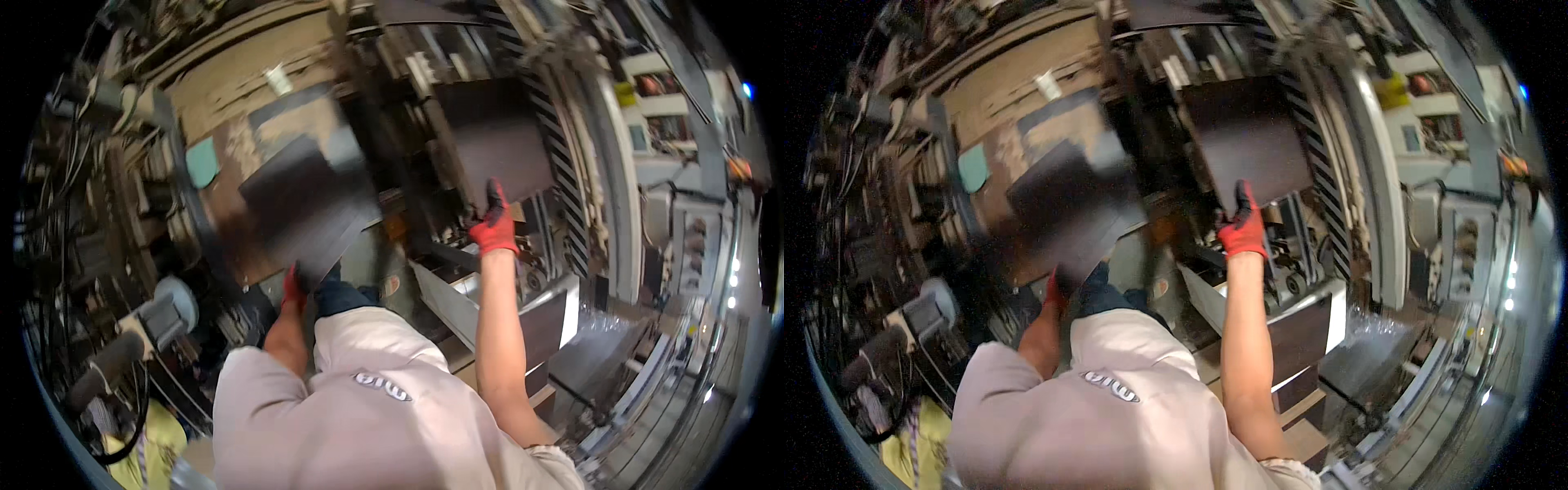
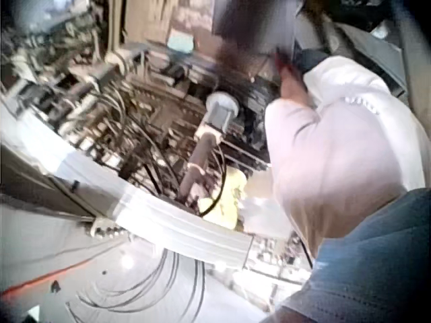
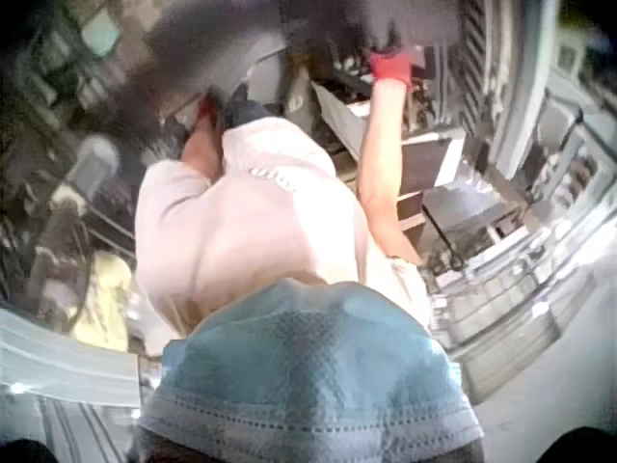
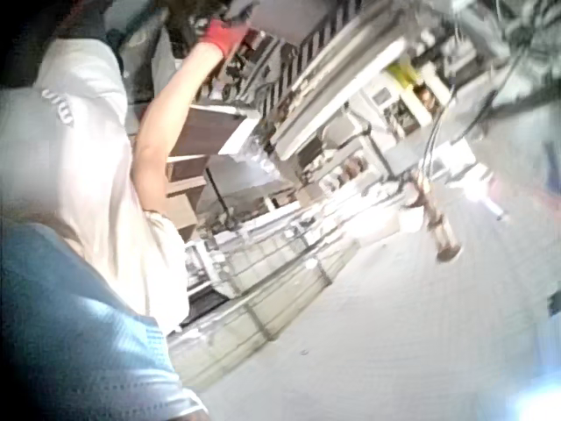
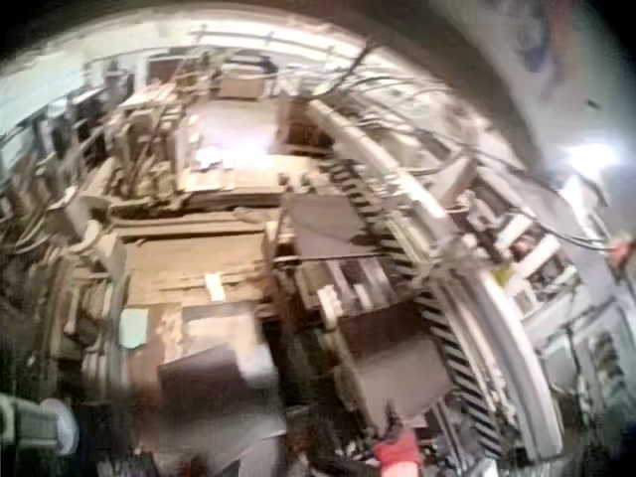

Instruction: The person places wood panels into an industrial machine by hand and then stacks the processed panels onto a wooden pallet.

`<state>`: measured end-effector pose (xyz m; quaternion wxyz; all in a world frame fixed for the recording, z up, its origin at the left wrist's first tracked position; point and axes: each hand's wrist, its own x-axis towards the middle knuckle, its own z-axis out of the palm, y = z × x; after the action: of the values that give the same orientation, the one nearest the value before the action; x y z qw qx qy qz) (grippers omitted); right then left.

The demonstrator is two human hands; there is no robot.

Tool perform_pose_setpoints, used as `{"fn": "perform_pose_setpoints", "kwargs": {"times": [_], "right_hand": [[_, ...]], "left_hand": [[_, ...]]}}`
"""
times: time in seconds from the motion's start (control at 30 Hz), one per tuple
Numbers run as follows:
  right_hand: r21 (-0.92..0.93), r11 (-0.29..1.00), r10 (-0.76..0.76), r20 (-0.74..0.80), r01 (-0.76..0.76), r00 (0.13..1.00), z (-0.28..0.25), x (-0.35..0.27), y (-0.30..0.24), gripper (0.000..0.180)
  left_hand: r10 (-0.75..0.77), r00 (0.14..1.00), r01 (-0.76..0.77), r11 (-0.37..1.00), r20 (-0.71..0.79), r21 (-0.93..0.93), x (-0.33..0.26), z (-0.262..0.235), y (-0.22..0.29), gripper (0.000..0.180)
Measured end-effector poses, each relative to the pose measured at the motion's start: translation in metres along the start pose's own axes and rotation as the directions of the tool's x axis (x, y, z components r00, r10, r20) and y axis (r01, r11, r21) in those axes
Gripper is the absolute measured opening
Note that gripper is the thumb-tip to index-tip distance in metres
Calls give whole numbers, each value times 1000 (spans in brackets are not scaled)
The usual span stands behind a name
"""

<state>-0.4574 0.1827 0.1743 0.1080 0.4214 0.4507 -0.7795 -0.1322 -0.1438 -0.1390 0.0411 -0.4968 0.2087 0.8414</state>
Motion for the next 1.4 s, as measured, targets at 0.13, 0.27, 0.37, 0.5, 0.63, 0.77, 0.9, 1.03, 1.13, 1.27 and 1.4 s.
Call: {"fn": "perform_pose_setpoints", "kwargs": {"times": [0.13,0.27,0.37,0.5,0.63,0.77,0.9,1.03,1.13,1.27,1.4], "right_hand": [[15,998,-66,105,65,992,-2,-16,-3,38],[-22,971,-227,202,236,953,-16,-19,-1,40],[-86,834,-460,436,544,774,-28,-32,-3,32],[105,952,-307,370,289,877,-53,-94,-12,28],[215,943,-305,249,254,919,-142,-164,16,29],[-12,909,-409,170,417,896,-256,-214,43,40],[-223,829,-527,-4,513,850,-350,-257,59,38],[-277,750,-646,-109,601,756,-395,-300,78,55],[-915,6,-766,255,403,590,-501,-306,144,68],[-911,271,-817,-46,312,575,-533,-335,196,77],[-965,214,-721,-53,149,691,-513,-349,145,74]], "left_hand": [[571,813,-411,698,-110,586,-36,27,38,63],[641,767,-550,684,-36,479,-45,71,74,66],[625,770,-611,668,126,425,-80,126,98,60],[552,792,-608,751,262,256,-137,227,96,41],[437,762,-551,826,478,123,-178,344,51,36],[508,749,-651,685,426,328,-138,407,-1,33],[664,628,-762,630,406,150,-98,469,-35,42],[616,664,-729,660,424,182,-89,500,-49,38],[760,551,-834,520,343,186,-69,514,-53,42],[711,547,-825,548,442,139,-96,525,-72,44],[647,621,-769,613,443,183,-40,518,-42,43]]}}
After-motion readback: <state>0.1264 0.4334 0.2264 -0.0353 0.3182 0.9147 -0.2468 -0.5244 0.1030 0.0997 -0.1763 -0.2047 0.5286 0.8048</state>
